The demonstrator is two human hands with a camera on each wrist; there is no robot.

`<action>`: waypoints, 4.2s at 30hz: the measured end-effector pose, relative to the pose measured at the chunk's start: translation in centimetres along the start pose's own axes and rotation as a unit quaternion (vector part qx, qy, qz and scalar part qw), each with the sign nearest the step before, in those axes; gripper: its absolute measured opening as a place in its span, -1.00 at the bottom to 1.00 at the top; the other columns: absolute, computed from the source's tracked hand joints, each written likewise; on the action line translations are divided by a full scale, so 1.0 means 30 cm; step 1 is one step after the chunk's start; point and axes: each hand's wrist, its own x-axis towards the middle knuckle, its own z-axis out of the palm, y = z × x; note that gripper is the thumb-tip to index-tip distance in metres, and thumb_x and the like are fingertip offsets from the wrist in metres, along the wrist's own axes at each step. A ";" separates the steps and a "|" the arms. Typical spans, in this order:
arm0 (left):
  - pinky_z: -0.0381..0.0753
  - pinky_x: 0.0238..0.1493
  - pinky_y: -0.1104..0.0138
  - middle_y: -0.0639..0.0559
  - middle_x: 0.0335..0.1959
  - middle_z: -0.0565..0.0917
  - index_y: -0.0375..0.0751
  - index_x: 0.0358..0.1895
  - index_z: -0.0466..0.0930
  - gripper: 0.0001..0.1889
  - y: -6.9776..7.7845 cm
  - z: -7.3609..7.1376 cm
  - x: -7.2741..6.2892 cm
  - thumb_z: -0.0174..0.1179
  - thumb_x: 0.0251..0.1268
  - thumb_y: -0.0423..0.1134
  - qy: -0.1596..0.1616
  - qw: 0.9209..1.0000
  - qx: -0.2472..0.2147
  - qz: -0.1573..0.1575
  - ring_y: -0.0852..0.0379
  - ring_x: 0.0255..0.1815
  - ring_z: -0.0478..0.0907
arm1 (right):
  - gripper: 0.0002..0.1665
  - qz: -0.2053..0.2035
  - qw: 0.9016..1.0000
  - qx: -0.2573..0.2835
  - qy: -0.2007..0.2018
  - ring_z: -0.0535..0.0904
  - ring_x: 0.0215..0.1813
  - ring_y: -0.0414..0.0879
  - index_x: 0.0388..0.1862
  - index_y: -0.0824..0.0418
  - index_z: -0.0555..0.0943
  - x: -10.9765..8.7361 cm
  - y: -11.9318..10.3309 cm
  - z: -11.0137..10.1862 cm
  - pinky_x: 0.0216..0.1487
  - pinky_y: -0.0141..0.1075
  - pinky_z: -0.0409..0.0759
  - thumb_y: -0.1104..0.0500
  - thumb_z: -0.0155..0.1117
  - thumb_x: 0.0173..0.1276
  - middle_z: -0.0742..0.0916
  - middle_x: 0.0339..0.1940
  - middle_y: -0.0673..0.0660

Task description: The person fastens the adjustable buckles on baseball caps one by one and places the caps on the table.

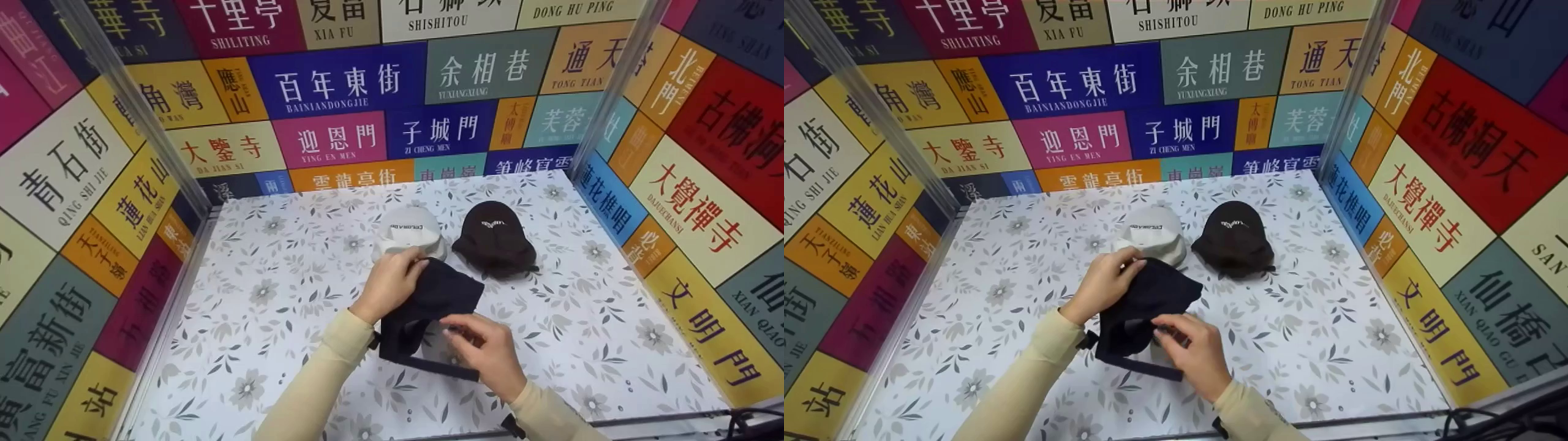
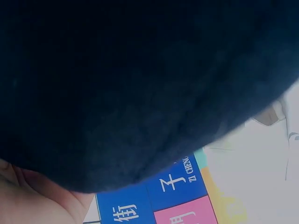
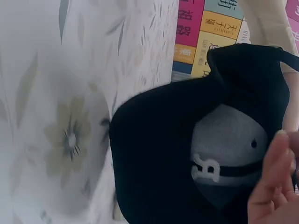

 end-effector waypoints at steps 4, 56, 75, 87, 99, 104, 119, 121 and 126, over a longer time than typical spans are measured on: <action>0.60 -0.18 0.20 0.09 -0.28 0.75 -0.10 -0.15 0.69 -0.90 0.004 0.000 -0.004 0.21 0.45 -0.21 0.001 1.000 0.008 0.012 0.10 -0.26 0.68 | -0.55 -0.097 0.992 -0.065 0.053 0.41 -0.57 -0.25 -0.12 0.12 0.80 0.025 -0.028 -0.016 -0.52 -0.55 0.34 0.53 0.51 0.04 0.67 -0.47 0.00; 0.56 -0.31 0.25 -0.04 -0.32 0.59 -0.30 -0.16 0.66 -0.79 0.228 -0.063 -0.126 0.07 0.20 -0.43 0.189 0.924 0.149 0.297 0.01 -0.35 0.51 | -0.96 0.032 0.995 0.039 0.088 0.55 -0.58 0.00 -0.32 0.36 0.70 0.198 -0.135 -0.107 -0.59 -0.41 0.45 0.43 0.40 0.26 0.67 -0.58 0.16; 0.54 -0.20 0.26 0.07 -0.17 0.68 -0.02 0.16 0.63 -0.63 0.219 0.219 -0.249 -0.02 0.40 -0.13 -0.019 0.886 0.376 0.271 0.07 -0.15 0.59 | -0.95 0.057 0.991 0.076 0.093 0.55 -0.62 0.03 -0.28 0.42 0.69 0.225 -0.137 -0.119 -0.62 -0.37 0.51 0.43 0.38 0.28 0.68 -0.60 0.24; 0.48 -0.32 0.25 0.14 -0.39 0.57 0.05 -0.28 0.67 -0.83 0.206 0.223 -0.247 0.14 0.38 -0.02 -0.033 0.881 0.395 0.261 0.14 -0.39 0.52 | -0.95 0.062 0.991 0.079 0.092 0.56 -0.62 0.06 -0.29 0.33 0.71 0.230 -0.127 -0.125 -0.63 -0.28 0.55 0.42 0.38 0.29 0.68 -0.60 0.23; 0.46 -0.42 0.26 0.08 -0.36 0.53 -0.01 -0.42 0.58 -0.60 0.229 0.199 -0.242 0.14 0.38 0.22 -0.041 0.932 0.279 0.226 0.12 -0.46 0.51 | -0.93 0.065 0.991 0.082 0.088 0.55 -0.62 0.11 -0.28 0.32 0.72 0.241 -0.116 -0.132 -0.62 -0.27 0.55 0.44 0.36 0.30 0.68 -0.59 0.26; 0.45 -0.46 0.30 0.08 -0.36 0.48 -0.05 -0.36 0.56 -0.71 0.236 0.169 -0.222 0.20 0.41 0.07 -0.022 0.952 0.216 0.216 0.15 -0.49 0.49 | -0.97 0.059 0.991 0.085 0.090 0.53 -0.62 0.08 -0.29 0.37 0.70 0.247 -0.114 -0.138 -0.63 -0.29 0.53 0.43 0.36 0.31 0.67 -0.57 0.28; 0.53 -0.25 0.47 0.18 -0.35 0.61 -0.09 -0.26 0.62 -0.93 0.238 0.009 -0.145 0.24 0.43 -0.22 0.062 0.986 -0.092 0.122 0.33 -0.35 0.54 | -0.95 0.092 0.988 0.096 0.080 0.56 -0.58 0.09 -0.27 0.42 0.68 0.250 -0.116 -0.158 -0.59 -0.28 0.53 0.40 0.31 0.37 0.67 -0.55 0.35; 0.52 -0.22 0.46 0.19 -0.34 0.62 -0.10 -0.25 0.61 -0.94 0.237 -0.009 -0.132 0.22 0.44 -0.26 0.070 0.985 -0.121 0.104 0.33 -0.32 0.54 | -0.94 0.095 0.986 0.106 0.081 0.57 -0.57 0.10 -0.27 0.42 0.68 0.249 -0.115 -0.158 -0.59 -0.29 0.52 0.40 0.30 0.38 0.66 -0.54 0.37; 0.43 -0.36 0.49 0.25 -0.46 0.55 -0.08 -0.27 0.57 -0.92 0.246 -0.032 -0.107 0.17 0.47 -0.25 0.083 0.982 -0.154 0.068 0.37 -0.46 0.44 | -0.92 0.091 0.983 0.138 0.076 0.60 -0.54 0.08 -0.24 0.45 0.67 0.247 -0.113 -0.153 -0.57 -0.31 0.50 0.41 0.26 0.40 0.66 -0.51 0.39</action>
